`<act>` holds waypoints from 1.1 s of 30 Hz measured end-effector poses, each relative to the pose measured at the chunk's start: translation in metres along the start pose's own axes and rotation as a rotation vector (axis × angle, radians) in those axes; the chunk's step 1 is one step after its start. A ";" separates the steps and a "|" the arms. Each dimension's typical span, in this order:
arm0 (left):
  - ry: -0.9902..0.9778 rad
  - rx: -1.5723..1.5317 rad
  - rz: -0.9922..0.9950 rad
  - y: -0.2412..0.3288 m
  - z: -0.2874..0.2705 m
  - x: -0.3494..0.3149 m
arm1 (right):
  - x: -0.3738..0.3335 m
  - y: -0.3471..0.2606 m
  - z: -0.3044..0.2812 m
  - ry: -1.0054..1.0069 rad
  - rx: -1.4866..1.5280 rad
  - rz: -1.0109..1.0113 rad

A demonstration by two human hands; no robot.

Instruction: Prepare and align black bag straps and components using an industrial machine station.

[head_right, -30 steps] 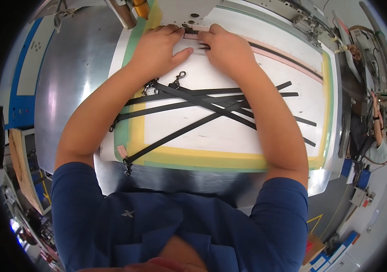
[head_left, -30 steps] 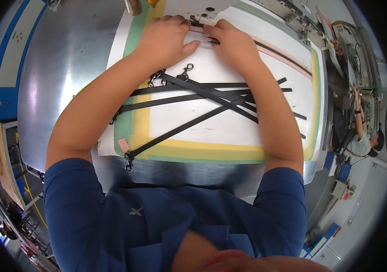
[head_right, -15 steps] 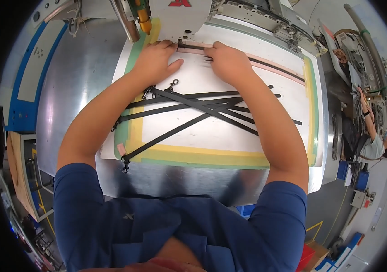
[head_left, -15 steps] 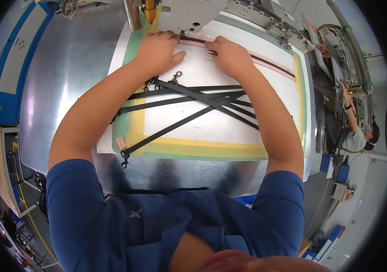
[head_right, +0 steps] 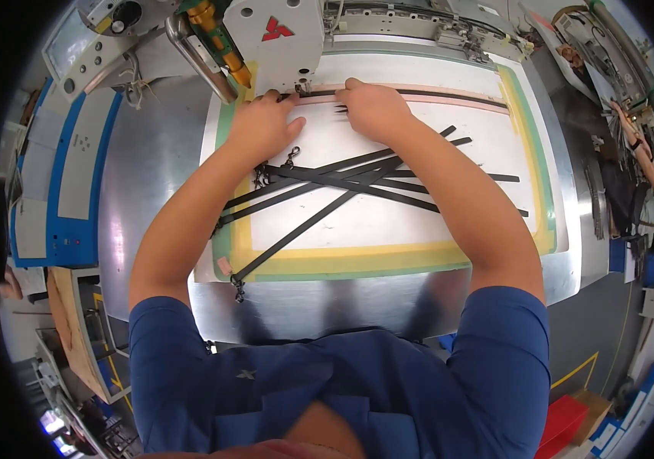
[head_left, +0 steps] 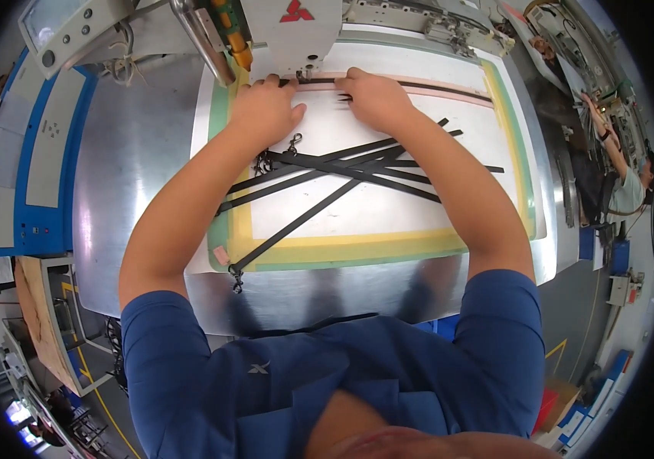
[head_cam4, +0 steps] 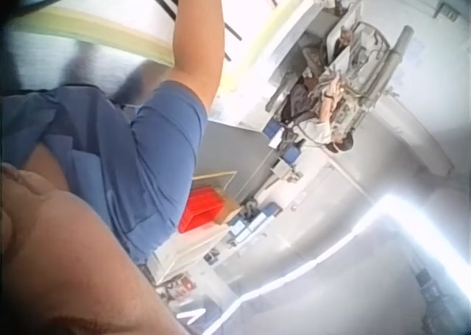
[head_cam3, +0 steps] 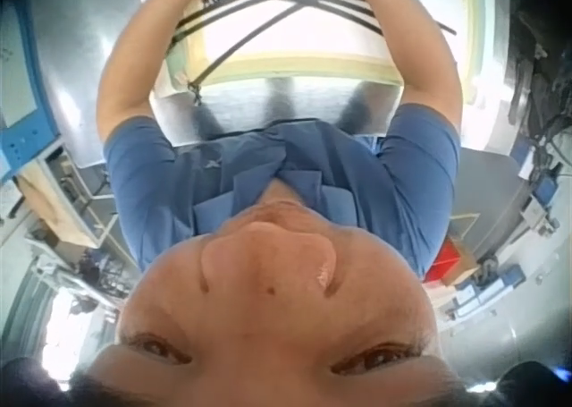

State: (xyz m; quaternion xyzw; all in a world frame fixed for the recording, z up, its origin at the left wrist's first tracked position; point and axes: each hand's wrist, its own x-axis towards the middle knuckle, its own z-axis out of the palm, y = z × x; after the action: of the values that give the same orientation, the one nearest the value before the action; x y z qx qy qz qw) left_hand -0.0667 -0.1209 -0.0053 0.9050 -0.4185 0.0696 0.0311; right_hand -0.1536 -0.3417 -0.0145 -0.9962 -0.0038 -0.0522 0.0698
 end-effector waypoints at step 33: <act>-0.208 -0.052 -0.093 0.073 -0.018 0.039 | -0.045 0.069 -0.023 0.038 0.013 0.049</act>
State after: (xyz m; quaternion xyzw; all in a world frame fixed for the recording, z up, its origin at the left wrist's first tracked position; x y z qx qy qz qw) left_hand -0.0994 -0.1958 0.0183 0.9246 -0.3788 -0.0368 0.0141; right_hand -0.2001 -0.4132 -0.0061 -0.9944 0.0215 -0.0693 0.0774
